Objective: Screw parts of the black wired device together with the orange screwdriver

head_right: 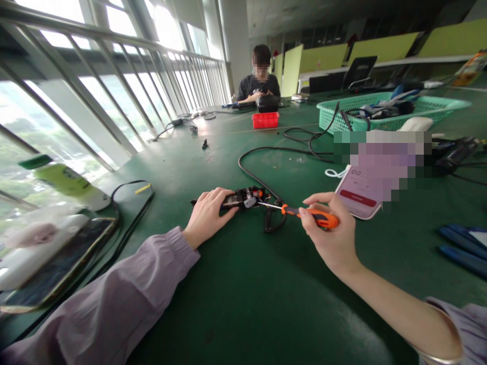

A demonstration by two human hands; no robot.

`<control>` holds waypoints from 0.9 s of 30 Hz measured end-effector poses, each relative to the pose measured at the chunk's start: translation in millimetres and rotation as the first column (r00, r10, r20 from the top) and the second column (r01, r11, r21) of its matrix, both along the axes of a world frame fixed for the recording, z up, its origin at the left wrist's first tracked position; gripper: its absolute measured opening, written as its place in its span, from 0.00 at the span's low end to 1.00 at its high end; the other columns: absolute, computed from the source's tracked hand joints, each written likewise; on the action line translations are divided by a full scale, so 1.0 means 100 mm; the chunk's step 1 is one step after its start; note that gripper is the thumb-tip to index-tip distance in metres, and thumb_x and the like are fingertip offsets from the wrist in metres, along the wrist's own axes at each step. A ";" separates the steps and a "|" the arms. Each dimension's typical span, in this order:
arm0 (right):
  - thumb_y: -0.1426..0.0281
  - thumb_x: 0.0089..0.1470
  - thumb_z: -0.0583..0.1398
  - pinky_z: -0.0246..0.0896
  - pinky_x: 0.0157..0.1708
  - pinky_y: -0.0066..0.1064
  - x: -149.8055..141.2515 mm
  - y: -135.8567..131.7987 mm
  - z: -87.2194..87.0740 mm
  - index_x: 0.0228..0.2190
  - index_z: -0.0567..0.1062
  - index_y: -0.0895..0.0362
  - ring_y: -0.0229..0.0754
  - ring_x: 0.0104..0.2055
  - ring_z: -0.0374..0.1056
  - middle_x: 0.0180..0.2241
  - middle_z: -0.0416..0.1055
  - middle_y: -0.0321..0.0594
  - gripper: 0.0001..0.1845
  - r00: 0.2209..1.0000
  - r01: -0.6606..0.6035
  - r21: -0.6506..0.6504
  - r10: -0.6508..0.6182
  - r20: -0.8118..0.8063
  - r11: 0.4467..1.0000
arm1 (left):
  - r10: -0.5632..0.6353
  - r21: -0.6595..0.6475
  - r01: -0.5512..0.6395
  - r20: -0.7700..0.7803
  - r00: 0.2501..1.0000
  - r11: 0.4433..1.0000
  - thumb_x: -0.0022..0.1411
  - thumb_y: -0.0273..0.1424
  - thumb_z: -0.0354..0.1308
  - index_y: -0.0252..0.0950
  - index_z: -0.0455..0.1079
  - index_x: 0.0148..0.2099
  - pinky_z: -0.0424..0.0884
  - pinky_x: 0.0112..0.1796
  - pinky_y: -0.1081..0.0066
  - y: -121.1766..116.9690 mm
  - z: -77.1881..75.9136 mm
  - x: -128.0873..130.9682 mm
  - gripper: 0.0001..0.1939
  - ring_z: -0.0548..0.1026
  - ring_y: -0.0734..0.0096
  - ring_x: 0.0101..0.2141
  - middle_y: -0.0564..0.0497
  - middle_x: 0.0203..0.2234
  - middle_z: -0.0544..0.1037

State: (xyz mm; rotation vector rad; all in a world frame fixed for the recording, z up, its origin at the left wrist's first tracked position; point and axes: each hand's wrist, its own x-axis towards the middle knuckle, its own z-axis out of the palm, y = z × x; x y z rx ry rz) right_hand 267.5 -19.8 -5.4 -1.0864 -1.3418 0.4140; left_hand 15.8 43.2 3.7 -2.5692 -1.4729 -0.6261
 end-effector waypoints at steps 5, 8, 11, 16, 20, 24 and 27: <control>0.73 0.45 0.62 0.63 0.25 0.32 -0.04 -0.06 0.04 0.35 0.69 0.53 0.37 0.25 0.66 0.25 0.67 0.33 0.13 0.996 -0.019 0.095 0.010 0.093 0.995 | -0.011 0.019 0.012 -0.017 1.000 1.000 0.61 0.38 0.50 0.36 0.62 0.48 0.63 0.43 0.63 0.01 -0.01 0.00 0.16 0.71 0.63 0.40 0.49 0.39 0.74; 0.75 0.43 0.62 0.67 0.33 0.35 -0.07 -0.08 0.05 0.38 0.68 0.51 0.40 0.32 0.68 0.31 0.68 0.35 0.18 0.990 0.005 0.197 -0.033 0.137 0.980 | -0.010 0.021 0.010 -0.023 1.000 1.000 0.61 0.38 0.50 0.36 0.63 0.48 0.63 0.42 0.63 0.01 -0.02 0.00 0.16 0.71 0.62 0.40 0.49 0.39 0.74; 0.73 0.46 0.62 0.66 0.31 0.36 -0.08 -0.09 0.05 0.37 0.67 0.51 0.40 0.29 0.68 0.26 0.67 0.33 0.15 0.992 -0.022 0.139 0.004 0.126 0.990 | -0.014 0.019 0.014 -0.023 1.000 1.000 0.61 0.38 0.50 0.36 0.63 0.48 0.63 0.42 0.63 0.01 -0.02 0.00 0.16 0.71 0.62 0.40 0.48 0.39 0.74; 0.73 0.47 0.61 0.66 0.28 0.35 -0.10 -0.11 0.06 0.37 0.68 0.50 0.38 0.26 0.66 0.26 0.67 0.33 0.13 0.991 -0.035 0.122 0.019 0.134 0.992 | -0.009 0.024 0.009 -0.028 1.000 1.000 0.61 0.38 0.50 0.36 0.62 0.49 0.63 0.42 0.63 0.01 -0.02 0.00 0.16 0.71 0.62 0.40 0.49 0.39 0.74; 0.76 0.44 0.62 0.68 0.33 0.36 -0.13 -0.11 0.08 0.41 0.67 0.49 0.40 0.33 0.68 0.32 0.66 0.36 0.20 0.991 -0.016 0.216 -0.013 0.133 0.976 | -0.007 0.028 0.008 -0.040 0.999 1.000 0.61 0.38 0.50 0.36 0.62 0.49 0.62 0.42 0.63 0.01 -0.02 0.00 0.16 0.71 0.63 0.40 0.49 0.40 0.74; 0.74 0.47 0.61 0.67 0.30 0.35 -0.14 -0.12 0.07 0.41 0.66 0.49 0.39 0.28 0.67 0.29 0.66 0.34 0.18 0.992 -0.026 0.156 0.006 0.126 0.987 | -0.010 0.030 0.012 -0.044 0.999 0.999 0.62 0.39 0.49 0.36 0.62 0.49 0.63 0.42 0.63 0.01 -0.01 0.00 0.16 0.71 0.63 0.39 0.49 0.39 0.74; 0.72 0.48 0.61 0.65 0.27 0.34 -0.14 -0.12 0.05 0.38 0.68 0.49 0.38 0.25 0.65 0.27 0.66 0.33 0.14 0.991 -0.028 0.102 0.014 0.134 0.994 | -0.006 0.032 0.008 -0.048 0.999 0.999 0.62 0.39 0.49 0.36 0.62 0.49 0.63 0.41 0.63 0.01 -0.01 0.00 0.16 0.71 0.63 0.39 0.49 0.39 0.74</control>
